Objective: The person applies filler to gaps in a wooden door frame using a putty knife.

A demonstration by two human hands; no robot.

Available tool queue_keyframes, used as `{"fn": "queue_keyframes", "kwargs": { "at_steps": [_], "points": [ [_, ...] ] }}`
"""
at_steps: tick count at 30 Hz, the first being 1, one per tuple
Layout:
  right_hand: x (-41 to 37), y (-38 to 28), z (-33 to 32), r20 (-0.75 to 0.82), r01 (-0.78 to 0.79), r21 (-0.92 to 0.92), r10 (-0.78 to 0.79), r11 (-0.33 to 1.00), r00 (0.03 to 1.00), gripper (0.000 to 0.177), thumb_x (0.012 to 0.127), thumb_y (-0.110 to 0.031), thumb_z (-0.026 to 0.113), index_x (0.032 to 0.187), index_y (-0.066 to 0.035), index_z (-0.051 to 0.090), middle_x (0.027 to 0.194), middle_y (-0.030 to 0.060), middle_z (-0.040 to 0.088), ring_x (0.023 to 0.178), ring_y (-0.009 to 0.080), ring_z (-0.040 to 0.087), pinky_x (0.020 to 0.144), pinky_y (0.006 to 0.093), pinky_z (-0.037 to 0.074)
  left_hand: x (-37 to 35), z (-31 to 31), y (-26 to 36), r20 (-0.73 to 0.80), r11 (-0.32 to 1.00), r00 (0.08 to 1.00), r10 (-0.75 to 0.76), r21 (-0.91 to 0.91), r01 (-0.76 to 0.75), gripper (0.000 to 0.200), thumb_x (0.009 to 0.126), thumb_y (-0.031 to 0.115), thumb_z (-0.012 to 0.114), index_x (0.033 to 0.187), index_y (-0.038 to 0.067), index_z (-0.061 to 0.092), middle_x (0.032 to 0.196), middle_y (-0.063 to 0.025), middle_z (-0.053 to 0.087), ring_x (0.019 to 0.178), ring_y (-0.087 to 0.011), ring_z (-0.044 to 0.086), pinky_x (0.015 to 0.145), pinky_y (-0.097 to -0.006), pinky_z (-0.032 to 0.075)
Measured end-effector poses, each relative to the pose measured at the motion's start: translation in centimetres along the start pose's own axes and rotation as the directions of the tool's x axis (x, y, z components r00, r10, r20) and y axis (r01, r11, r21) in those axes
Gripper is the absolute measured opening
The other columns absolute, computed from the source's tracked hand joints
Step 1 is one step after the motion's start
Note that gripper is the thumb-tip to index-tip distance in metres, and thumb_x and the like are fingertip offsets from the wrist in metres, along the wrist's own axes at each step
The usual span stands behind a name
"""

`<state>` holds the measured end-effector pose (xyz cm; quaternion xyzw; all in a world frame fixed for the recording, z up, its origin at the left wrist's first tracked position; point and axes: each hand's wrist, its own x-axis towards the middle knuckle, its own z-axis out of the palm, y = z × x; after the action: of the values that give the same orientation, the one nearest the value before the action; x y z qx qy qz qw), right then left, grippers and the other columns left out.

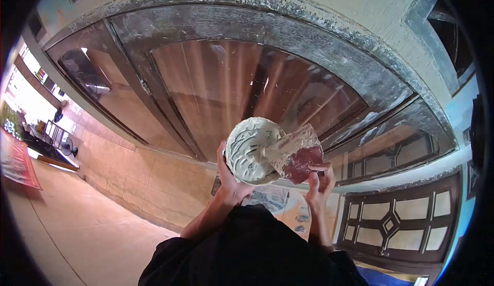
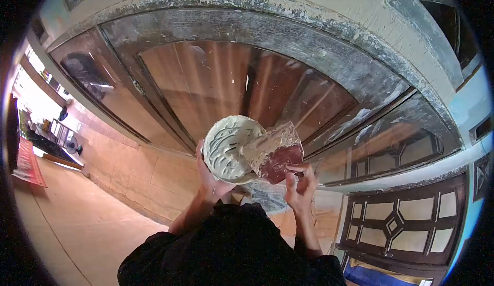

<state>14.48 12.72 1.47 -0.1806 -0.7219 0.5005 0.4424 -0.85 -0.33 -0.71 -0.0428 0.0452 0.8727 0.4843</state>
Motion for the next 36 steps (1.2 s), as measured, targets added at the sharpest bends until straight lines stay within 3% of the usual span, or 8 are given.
{"fn": "queue_keyframes", "kwargs": {
  "at_steps": [4, 6, 11, 14, 15, 20, 27, 36],
  "points": [
    [0.6, 0.2, -0.8, 0.089, -0.039, 0.118, 0.028, 0.992, 0.996, 0.018, 0.074, -0.004, 0.068, 0.089, 0.001, 0.059, 0.081, 0.0063, 0.059, 0.074, 0.0132, 0.057, 0.07, 0.0244, 0.044, 0.0, 1.0, 0.2, 0.013, 0.998, 0.999, 0.033, 0.051, -0.034, 0.065, 0.085, 0.061, 0.038, 0.129, 0.013, 0.047, 0.129, -0.01, 0.05, 0.117, -0.0311, 0.046, 0.099, -0.0509, 0.034],
    [0.9, 0.1, -0.3, 0.09, 0.159, -0.164, -0.146, 0.974, 0.985, 0.024, 0.066, -0.001, 0.07, 0.088, -0.003, 0.06, 0.081, 0.0077, 0.062, 0.074, 0.0136, 0.06, 0.068, 0.0249, 0.046, 0.0, 0.7, 0.3, 0.023, 0.999, 0.999, 0.036, 0.029, -0.037, 0.066, 0.085, 0.061, 0.038, 0.129, 0.013, 0.047, 0.129, -0.0099, 0.05, 0.117, -0.0314, 0.045, 0.099, -0.0509, 0.034],
    [0.9, 2.0, 0.7, -0.029, 0.188, -0.21, -0.198, 0.959, 0.98, 0.026, 0.061, -0.001, 0.074, 0.084, -0.005, 0.062, 0.078, 0.0075, 0.065, 0.071, 0.0153, 0.062, 0.067, 0.0257, 0.047, -0.3, 0.8, 0.7, 0.063, 0.997, 0.996, 0.066, 0.032, -0.068, 0.066, 0.086, 0.06, 0.037, 0.128, 0.011, 0.047, 0.128, -0.0109, 0.051, 0.116, -0.0317, 0.047, 0.099, -0.0495, 0.035],
    [2.2, 1.7, 1.1, 0.053, 0.485, -0.45, -0.52, 0.75, 0.853, 0.019, 0.06, -0.002, 0.076, 0.072, -0.012, 0.064, 0.069, 0.0028, 0.064, 0.061, 0.0166, 0.061, 0.064, 0.0274, 0.047, -0.3, 0.3, 1.2, 0.018, 0.991, 0.993, 0.114, 0.065, -0.115, 0.066, 0.086, 0.06, 0.037, 0.128, 0.01, 0.048, 0.125, -0.0115, 0.052, 0.114, -0.0321, 0.048, 0.098, -0.0493, 0.036],
    [2.9, 1.6, 1.4, 0.053, 0.49, -0.443, -0.523, 0.751, 0.851, 0.019, 0.06, -0.002, 0.076, 0.072, -0.012, 0.064, 0.069, 0.0028, 0.064, 0.061, 0.0166, 0.061, 0.064, 0.0274, 0.047, -0.3, 0.5, 1.4, 0.03, 0.991, 0.992, 0.125, 0.051, -0.126, 0.066, 0.086, 0.059, 0.037, 0.128, 0.01, 0.048, 0.125, -0.0117, 0.052, 0.114, -0.0322, 0.048, 0.098, -0.0492, 0.036],
    [6.0, 1.0, 2.4, 0.083, 0.792, -0.454, -0.866, 0.408, 0.493, 0.027, 0.052, -0.003, 0.077, 0.073, -0.016, 0.068, 0.054, -0.0039, 0.054, 0.051, 0.0125, 0.054, 0.055, 0.0259, 0.042, -1.3, 2.2, 2.2, 0.031, 0.991, 0.991, 0.13, 0.004, -0.13, 0.067, 0.086, 0.06, 0.037, 0.128, 0.009, 0.047, 0.127, -0.0123, 0.051, 0.116, -0.0323, 0.047, 0.1, -0.0489, 0.035],
    [7.7, -1.1, 2.8, 0.297, 0.878, -0.414, -0.876, 0.242, 0.381, 0.029, 0.054, -0.003, 0.073, 0.078, -0.017, 0.069, 0.052, -0.0064, 0.047, 0.052, 0.0089, 0.051, 0.047, 0.0222, 0.033, -2.2, 2.7, 3.3, 0.133, 0.976, 0.967, 0.219, -0.006, -0.22, 0.071, 0.085, 0.061, 0.037, 0.131, 0.008, 0.043, 0.132, -0.0133, 0.046, 0.119, -0.0334, 0.044, 0.101, -0.0502, 0.032],
    [9.3, 0.5, 5.7, 0.191, 0.9, -0.382, -0.935, 0.211, 0.3, 0.024, 0.055, -0.006, 0.077, 0.076, -0.015, 0.067, 0.052, -0.0041, 0.037, 0.046, 0.0111, 0.039, 0.043, 0.025, 0.027, -4.1, 3.7, 4.5, 0.192, 0.947, 0.928, 0.319, -0.022, -0.321, 0.072, 0.086, 0.063, 0.036, 0.131, 0.008, 0.043, 0.132, -0.0139, 0.046, 0.119, -0.034, 0.044, 0.102, -0.051, 0.032]
  ]
}}
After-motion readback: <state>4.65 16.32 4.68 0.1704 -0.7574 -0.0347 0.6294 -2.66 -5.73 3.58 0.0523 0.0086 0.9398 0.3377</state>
